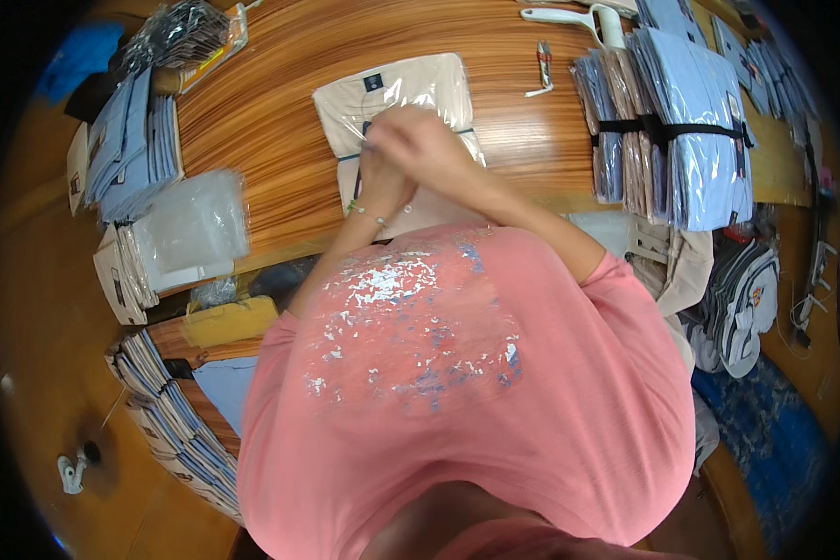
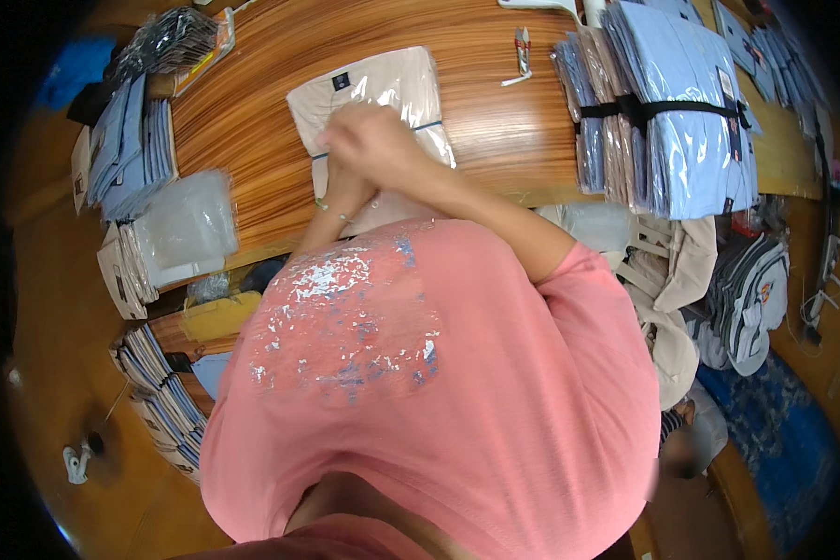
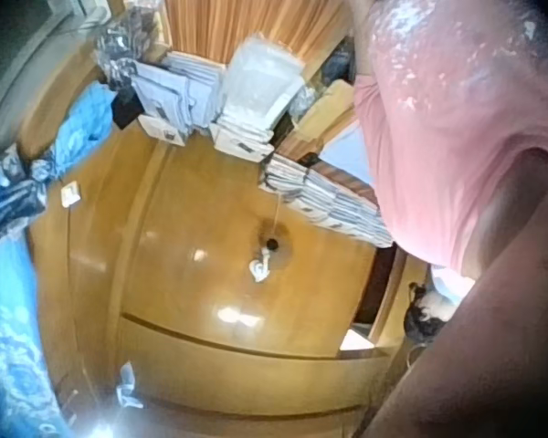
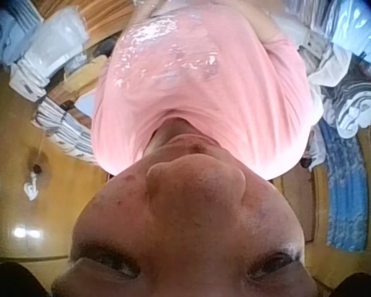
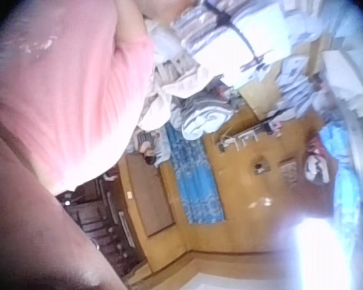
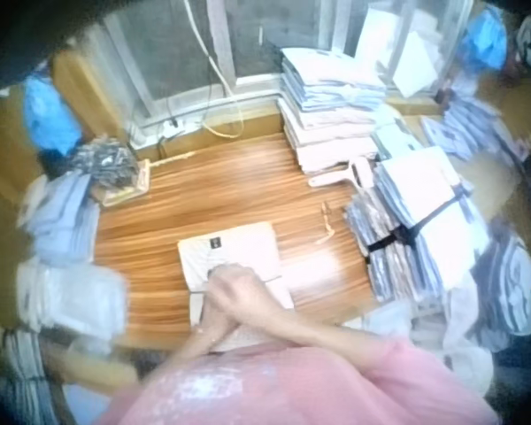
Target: The person wraps a bundled shirt with ribbon, places a folded shirt onto a flat board, uses a lint roller on the fabric, folds the garment around the board, attaches a tag, and slides the folded shirt into a clear plastic bag.
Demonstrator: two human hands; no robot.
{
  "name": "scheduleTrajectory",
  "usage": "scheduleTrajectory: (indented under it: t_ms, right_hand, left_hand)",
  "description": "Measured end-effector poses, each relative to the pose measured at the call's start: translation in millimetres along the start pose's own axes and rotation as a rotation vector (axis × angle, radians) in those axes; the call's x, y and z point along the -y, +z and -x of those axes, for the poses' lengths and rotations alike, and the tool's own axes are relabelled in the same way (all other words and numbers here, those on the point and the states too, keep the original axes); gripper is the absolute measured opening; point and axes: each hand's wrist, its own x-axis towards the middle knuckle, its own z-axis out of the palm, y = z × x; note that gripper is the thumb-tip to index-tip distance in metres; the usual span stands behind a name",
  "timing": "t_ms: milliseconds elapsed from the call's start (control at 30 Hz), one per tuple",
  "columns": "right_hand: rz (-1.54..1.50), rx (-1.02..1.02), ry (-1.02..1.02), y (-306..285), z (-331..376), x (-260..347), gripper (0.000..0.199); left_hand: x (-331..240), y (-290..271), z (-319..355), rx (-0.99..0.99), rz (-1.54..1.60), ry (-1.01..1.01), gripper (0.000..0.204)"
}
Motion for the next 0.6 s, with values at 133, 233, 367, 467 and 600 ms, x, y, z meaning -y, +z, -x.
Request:
scheduleTrajectory:
  t_ms: [133, 233, 367, 467, 600]
  right_hand:
    - [-0.283, -0.021, 0.342, -2.3, 4.1, -55.6, 0.016]
    - [-0.318, 0.023, 0.341, 3.3, 6.5, -72.3, 0.014]
    - [-0.437, 0.059, 0.442, 3.8, 4.2, -74.7, 0.015]
    - [-0.374, 0.028, 0.385, 8.0, 1.9, -72.4, 0.021]
    - [-0.55, -0.019, 0.424, 7.5, -1.3, -73.1, 0.03]
  left_hand:
    - [-7.4, 8.4, -4.6, -0.018, -0.103, -0.204, 0.037]
    - [-10.1, 7.5, -3.5, 0.0, -0.099, -0.205, 0.039]
    - [-12.1, 7.5, -1.0, -0.015, -0.105, -0.217, 0.046]
    - [-10.2, 7.1, 0.2, -0.027, -0.109, -0.208, 0.049]
    - [-8.9, 7.2, 4.3, -0.019, -0.125, -0.186, 0.048]
